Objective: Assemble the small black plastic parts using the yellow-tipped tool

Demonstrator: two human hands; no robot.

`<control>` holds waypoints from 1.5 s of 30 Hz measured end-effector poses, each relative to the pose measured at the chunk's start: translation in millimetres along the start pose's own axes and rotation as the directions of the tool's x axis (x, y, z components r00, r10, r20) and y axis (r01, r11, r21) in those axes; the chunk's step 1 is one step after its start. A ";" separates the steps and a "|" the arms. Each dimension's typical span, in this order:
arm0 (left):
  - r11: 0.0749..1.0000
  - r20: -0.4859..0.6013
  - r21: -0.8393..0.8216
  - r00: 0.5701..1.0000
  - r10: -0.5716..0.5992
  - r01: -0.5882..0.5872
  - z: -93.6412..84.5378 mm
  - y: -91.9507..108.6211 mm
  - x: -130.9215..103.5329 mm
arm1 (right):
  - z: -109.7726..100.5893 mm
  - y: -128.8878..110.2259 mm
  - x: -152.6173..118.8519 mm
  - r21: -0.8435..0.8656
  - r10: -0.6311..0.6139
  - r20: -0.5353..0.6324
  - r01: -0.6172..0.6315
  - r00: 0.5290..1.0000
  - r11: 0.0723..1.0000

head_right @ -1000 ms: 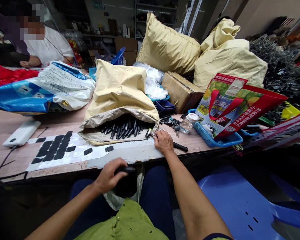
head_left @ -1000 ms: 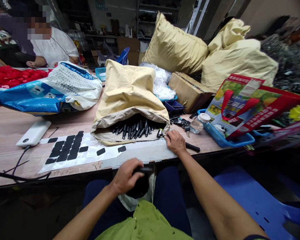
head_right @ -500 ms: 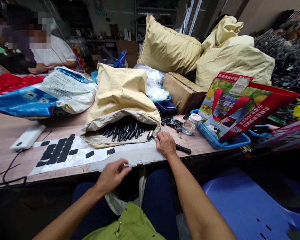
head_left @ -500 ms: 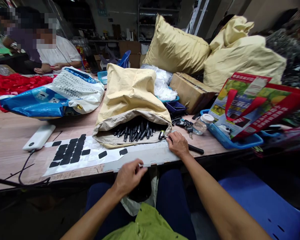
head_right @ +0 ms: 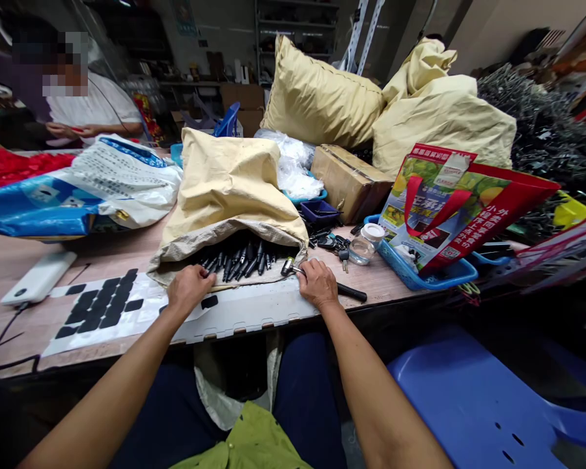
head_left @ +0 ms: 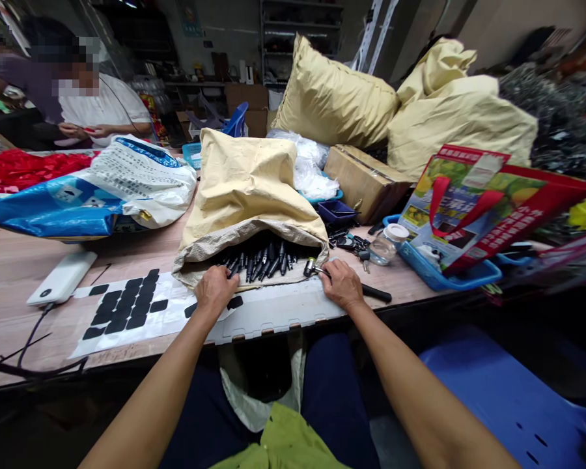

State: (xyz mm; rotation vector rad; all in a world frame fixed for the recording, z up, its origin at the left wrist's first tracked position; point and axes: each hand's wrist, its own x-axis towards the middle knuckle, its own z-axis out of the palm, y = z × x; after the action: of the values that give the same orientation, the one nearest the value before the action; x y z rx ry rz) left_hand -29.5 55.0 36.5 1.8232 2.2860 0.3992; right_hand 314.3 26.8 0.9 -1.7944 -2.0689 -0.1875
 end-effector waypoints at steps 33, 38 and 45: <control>0.810 0.027 -0.450 0.901 0.434 -0.377 41.3 20.7 -40.8 | -32.1 -62.7 -2.8 0.388 -0.092 -0.116 0.130 0.989 0.912; 0.812 0.032 -0.457 0.906 0.422 -0.362 40.3 22.7 -42.3 | -32.2 -112.3 -6.0 0.538 -0.107 -0.058 0.121 0.993 0.834; 0.829 0.004 -0.401 0.904 0.427 -0.390 40.0 23.7 -42.3 | -34.4 -127.5 -14.7 0.378 -0.132 0.064 0.098 0.989 0.921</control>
State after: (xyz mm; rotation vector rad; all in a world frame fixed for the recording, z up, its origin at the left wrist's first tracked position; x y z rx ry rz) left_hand 14.4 22.3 5.6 2.0447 1.5858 0.7581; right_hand 198.7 -20.5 46.4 -1.4746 -2.1001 0.2460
